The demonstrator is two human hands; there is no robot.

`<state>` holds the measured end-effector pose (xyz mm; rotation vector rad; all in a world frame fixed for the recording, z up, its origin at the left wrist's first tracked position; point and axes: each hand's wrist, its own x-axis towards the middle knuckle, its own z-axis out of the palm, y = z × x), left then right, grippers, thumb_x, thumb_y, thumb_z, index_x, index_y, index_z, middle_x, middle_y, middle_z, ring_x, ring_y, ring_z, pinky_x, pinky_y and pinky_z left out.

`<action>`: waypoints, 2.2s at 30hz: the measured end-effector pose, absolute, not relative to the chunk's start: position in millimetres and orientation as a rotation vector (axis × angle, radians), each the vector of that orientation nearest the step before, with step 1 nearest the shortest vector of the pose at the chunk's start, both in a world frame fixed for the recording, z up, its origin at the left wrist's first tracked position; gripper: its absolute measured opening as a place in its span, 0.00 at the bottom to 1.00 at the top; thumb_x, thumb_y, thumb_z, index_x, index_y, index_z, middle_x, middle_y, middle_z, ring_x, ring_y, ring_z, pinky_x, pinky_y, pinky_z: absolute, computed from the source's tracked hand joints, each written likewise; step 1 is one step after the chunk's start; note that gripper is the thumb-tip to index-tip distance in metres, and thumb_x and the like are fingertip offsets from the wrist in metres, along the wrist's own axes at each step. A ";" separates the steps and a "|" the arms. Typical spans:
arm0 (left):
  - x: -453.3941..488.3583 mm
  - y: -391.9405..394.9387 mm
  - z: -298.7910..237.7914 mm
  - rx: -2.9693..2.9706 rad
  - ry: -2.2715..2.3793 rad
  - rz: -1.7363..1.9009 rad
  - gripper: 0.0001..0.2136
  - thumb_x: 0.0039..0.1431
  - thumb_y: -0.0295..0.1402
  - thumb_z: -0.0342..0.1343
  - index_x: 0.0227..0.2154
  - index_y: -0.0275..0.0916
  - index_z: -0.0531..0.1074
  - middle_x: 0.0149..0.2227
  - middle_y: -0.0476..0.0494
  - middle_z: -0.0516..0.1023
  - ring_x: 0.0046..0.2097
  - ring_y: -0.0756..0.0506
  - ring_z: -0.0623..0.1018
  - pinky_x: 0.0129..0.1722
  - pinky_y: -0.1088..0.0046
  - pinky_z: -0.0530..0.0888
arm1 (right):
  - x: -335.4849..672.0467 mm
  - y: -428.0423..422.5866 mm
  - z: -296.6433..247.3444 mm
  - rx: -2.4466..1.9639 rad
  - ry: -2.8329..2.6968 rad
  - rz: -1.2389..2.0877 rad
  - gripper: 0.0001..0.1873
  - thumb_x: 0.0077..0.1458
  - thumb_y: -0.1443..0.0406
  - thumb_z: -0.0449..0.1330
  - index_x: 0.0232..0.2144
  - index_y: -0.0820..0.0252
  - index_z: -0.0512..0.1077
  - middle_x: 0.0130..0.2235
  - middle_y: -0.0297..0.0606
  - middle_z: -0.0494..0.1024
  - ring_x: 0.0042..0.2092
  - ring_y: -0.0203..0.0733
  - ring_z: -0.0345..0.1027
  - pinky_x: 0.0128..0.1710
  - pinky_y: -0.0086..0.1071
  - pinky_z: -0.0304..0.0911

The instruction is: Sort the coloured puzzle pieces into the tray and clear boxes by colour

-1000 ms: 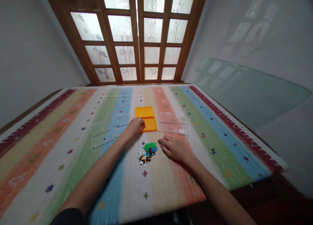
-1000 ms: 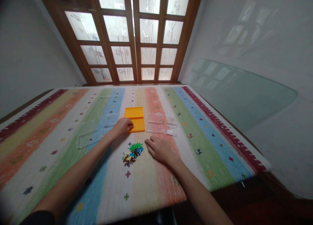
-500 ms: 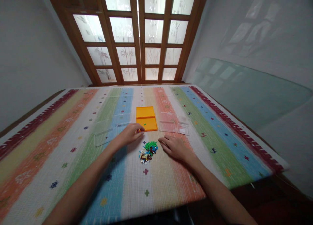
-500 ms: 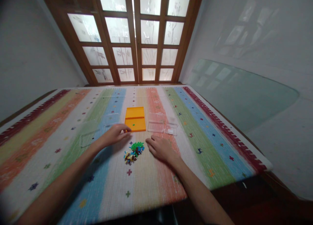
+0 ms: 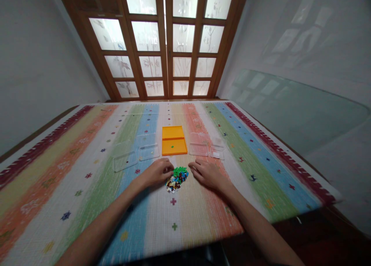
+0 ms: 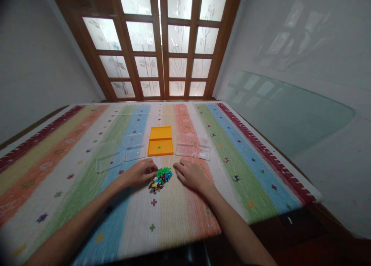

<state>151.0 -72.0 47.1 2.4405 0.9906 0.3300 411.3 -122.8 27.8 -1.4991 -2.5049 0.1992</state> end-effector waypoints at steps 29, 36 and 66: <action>149.0 -14.9 65.2 2.571 1.121 0.541 0.06 0.63 0.28 0.56 0.34 0.37 0.77 0.32 0.45 0.76 0.34 0.48 0.74 0.41 0.71 0.71 | 411.5 -122.8 28.6 -1.505 -2.546 0.128 0.14 0.70 0.64 0.49 0.46 0.58 0.74 0.40 0.42 0.75 0.40 0.42 0.68 0.35 0.32 0.53; 171.4 4.3 54.7 2.614 1.194 0.471 0.07 0.64 0.30 0.55 0.35 0.36 0.79 0.35 0.41 0.78 0.37 0.45 0.76 0.42 0.70 0.72 | 412.3 -122.3 26.9 -1.498 -2.556 0.109 0.14 0.70 0.64 0.49 0.46 0.58 0.74 0.40 0.41 0.75 0.38 0.42 0.68 0.33 0.33 0.52; 147.5 -36.4 79.4 2.544 0.959 0.340 0.08 0.63 0.29 0.55 0.36 0.37 0.79 0.31 0.46 0.78 0.33 0.48 0.75 0.38 0.73 0.70 | 410.9 -123.7 29.7 -1.506 -2.573 0.107 0.14 0.70 0.64 0.49 0.46 0.59 0.74 0.40 0.41 0.75 0.39 0.42 0.67 0.34 0.33 0.52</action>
